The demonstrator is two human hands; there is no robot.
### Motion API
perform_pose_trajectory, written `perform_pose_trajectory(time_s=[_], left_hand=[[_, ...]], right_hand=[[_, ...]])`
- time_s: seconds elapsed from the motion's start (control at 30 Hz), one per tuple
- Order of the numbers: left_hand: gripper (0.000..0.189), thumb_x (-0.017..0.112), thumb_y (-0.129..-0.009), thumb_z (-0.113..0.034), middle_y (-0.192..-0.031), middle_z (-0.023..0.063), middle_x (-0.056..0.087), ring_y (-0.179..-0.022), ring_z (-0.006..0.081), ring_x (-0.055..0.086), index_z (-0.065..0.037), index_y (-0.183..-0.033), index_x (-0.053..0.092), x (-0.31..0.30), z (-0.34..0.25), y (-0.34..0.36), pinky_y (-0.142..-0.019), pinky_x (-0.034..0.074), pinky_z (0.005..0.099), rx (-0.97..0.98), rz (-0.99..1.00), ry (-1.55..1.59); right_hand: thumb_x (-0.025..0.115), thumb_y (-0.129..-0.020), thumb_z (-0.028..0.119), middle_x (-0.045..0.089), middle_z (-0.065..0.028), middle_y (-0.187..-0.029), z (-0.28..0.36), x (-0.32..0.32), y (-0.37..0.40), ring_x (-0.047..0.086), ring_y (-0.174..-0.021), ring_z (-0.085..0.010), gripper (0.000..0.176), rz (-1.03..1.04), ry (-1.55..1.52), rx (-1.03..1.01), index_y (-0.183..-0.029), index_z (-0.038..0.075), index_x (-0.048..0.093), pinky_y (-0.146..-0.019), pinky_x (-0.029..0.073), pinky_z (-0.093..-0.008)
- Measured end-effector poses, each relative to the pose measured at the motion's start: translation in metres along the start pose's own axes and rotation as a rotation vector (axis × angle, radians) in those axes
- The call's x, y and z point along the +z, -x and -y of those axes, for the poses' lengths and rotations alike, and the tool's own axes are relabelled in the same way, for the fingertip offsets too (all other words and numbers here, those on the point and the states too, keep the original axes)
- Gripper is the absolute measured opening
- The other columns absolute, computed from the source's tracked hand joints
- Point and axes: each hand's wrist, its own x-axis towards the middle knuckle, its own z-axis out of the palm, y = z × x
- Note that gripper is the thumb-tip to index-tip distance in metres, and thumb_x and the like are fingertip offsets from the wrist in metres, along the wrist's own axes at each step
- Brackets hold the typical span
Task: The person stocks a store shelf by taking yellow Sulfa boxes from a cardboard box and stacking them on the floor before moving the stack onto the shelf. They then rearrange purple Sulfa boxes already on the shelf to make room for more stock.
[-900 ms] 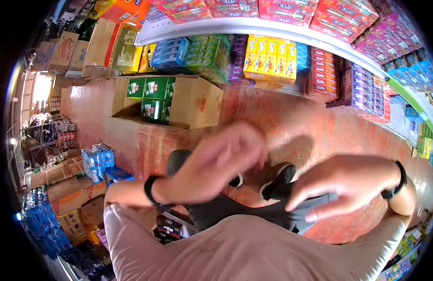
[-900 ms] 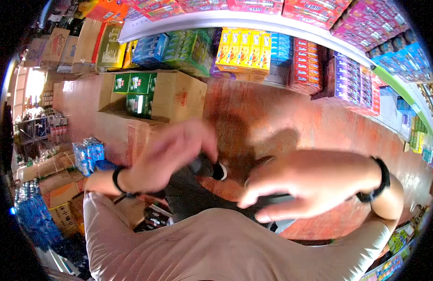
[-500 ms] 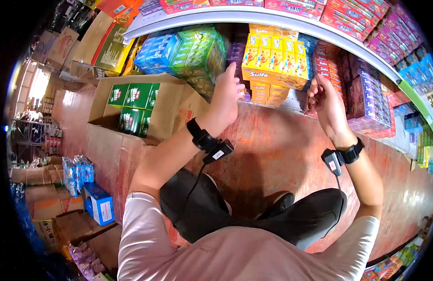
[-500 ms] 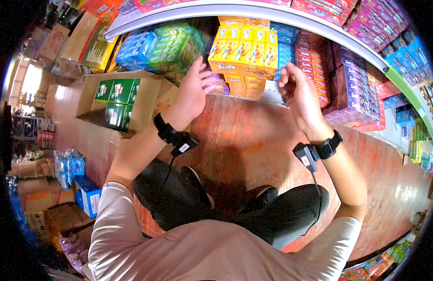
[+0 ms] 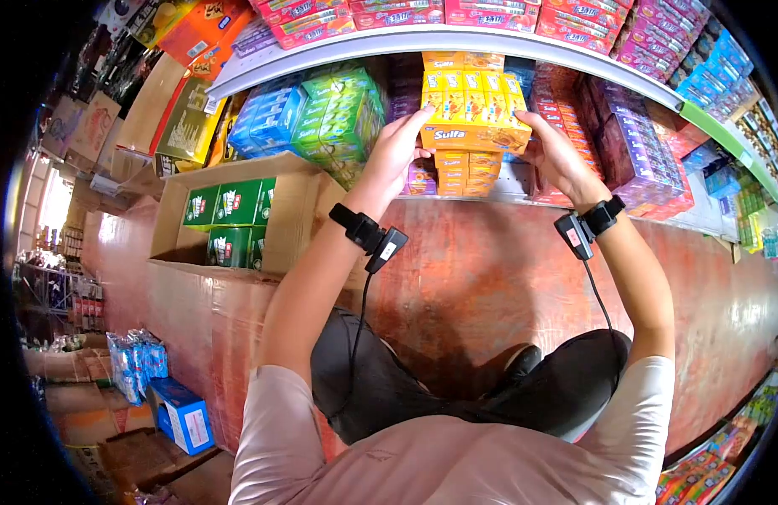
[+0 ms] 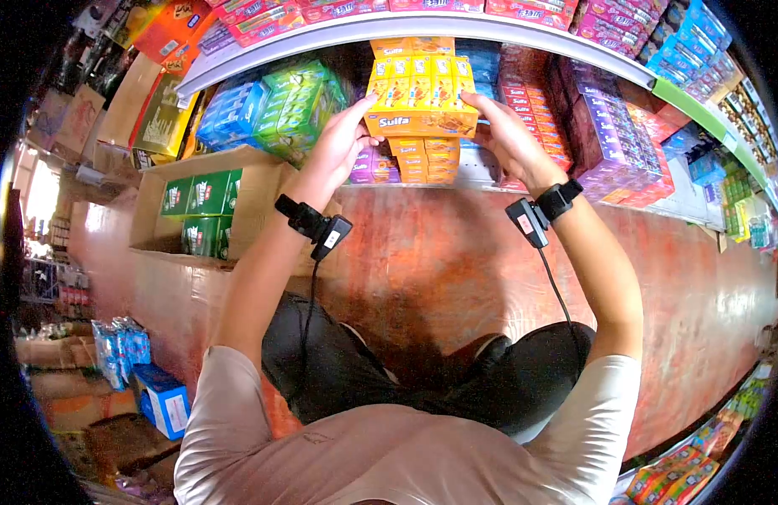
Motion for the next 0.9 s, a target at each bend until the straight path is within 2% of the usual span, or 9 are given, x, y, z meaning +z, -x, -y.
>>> perform_pose_trajectory(time_s=[0.2,0.23,0.33,0.37,0.4,0.47,0.63,0.77,0.9], left_hand=[[0.033,0.058,-0.094,-0.029,-0.100,0.0037,0.068,-0.076,0.0107,0.060,-0.004,-0.116,0.062,-0.002,-0.012,0.038,-0.063,0.042,0.0255,-0.224,0.205,0.136],[0.036,0.056,-0.096,-0.028,-0.111,0.0052,0.067,-0.086,0.0122,0.064,-0.003,-0.122,0.058,0.004,-0.023,0.047,-0.071,0.048,0.0279,-0.242,0.258,0.154],[0.039,0.054,-0.098,-0.027,-0.123,0.0076,0.064,-0.102,0.0145,0.065,-0.002,-0.127,0.055,0.019,-0.005,0.067,-0.086,0.052,0.0315,-0.341,0.215,0.246],[0.041,0.052,-0.099,-0.026,-0.128,0.0100,0.061,-0.113,0.0159,0.062,-0.001,-0.131,0.052,0.022,0.000,0.076,-0.098,0.049,0.0331,-0.443,0.290,0.294],[0.043,0.055,-0.098,-0.027,-0.127,0.0096,0.062,-0.111,0.0167,0.063,-0.001,-0.132,0.051,0.021,0.014,0.081,-0.097,0.050,0.0336,-0.483,0.311,0.281],[0.043,0.056,-0.098,-0.028,-0.126,0.0090,0.063,-0.109,0.0173,0.064,-0.003,-0.133,0.051,0.021,0.040,0.096,-0.096,0.051,0.0342,-0.625,0.344,0.310],[0.046,0.055,-0.098,-0.042,-0.123,0.0037,0.065,-0.106,0.0144,0.065,-0.008,-0.129,0.055,0.021,0.144,0.104,-0.090,0.052,0.0319,-0.768,0.354,0.214],[0.048,0.055,-0.097,-0.045,-0.119,0.0031,0.066,-0.105,0.0135,0.064,-0.008,-0.126,0.057,0.015,0.195,0.103,-0.088,0.050,0.0324,-0.884,0.228,-0.058],[0.051,0.051,-0.098,-0.047,-0.127,0.0069,0.062,-0.113,0.0152,0.061,-0.008,-0.131,0.054,-0.005,0.260,0.091,-0.094,0.050,0.0342,-0.774,0.193,-0.061]], right_hand=[[0.061,-0.093,0.028,0.065,-0.0031,-0.115,0.000,-0.012,0.047,0.063,-0.097,-0.0094,0.036,0.152,0.063,0.133,-0.122,0.006,0.059,-0.082,0.050,-0.0236],[0.061,-0.093,0.028,0.065,-0.0028,-0.116,0.000,-0.004,0.059,0.062,-0.100,-0.0092,0.035,0.191,0.037,0.094,-0.121,0.005,0.059,-0.085,0.050,-0.0236],[0.064,-0.092,0.021,0.062,-0.0052,-0.122,-0.005,-0.004,0.088,0.060,-0.105,-0.0094,0.051,0.282,0.103,0.182,-0.136,0.002,0.047,-0.083,0.050,-0.0241],[0.066,-0.090,0.018,0.059,-0.0065,-0.128,-0.006,-0.009,0.093,0.058,-0.110,-0.0100,0.063,0.415,0.140,0.235,-0.143,0.000,0.038,-0.089,0.049,-0.0262],[0.069,-0.089,0.015,0.055,-0.0076,-0.134,-0.011,-0.016,0.097,0.054,-0.118,-0.0114,0.067,0.533,0.181,0.298,-0.145,0.001,0.035,-0.097,0.046,-0.0277],[0.070,-0.087,0.014,0.050,-0.0089,-0.139,-0.027,-0.018,0.100,0.049,-0.125,-0.0127,0.071,0.711,0.312,0.172,-0.146,0.002,0.032,-0.102,0.043,-0.0278],[0.073,-0.086,0.016,0.054,-0.0079,-0.135,-0.113,-0.078,0.078,0.051,-0.123,-0.0132,0.060,0.780,0.323,0.833,-0.137,-0.001,0.044,-0.106,0.041,-0.0278],[0.073,-0.085,0.015,0.062,-0.0078,-0.125,-0.184,-0.109,0.046,0.057,-0.115,-0.0134,0.051,0.876,0.480,0.765,-0.129,-0.002,0.053,-0.099,0.044,-0.0264],[0.073,-0.084,0.012,0.061,-0.0073,-0.128,-0.219,-0.098,0.036,0.055,-0.117,-0.0148,0.051,0.784,0.361,0.794,-0.130,0.000,0.054,-0.101,0.042,-0.0295]])
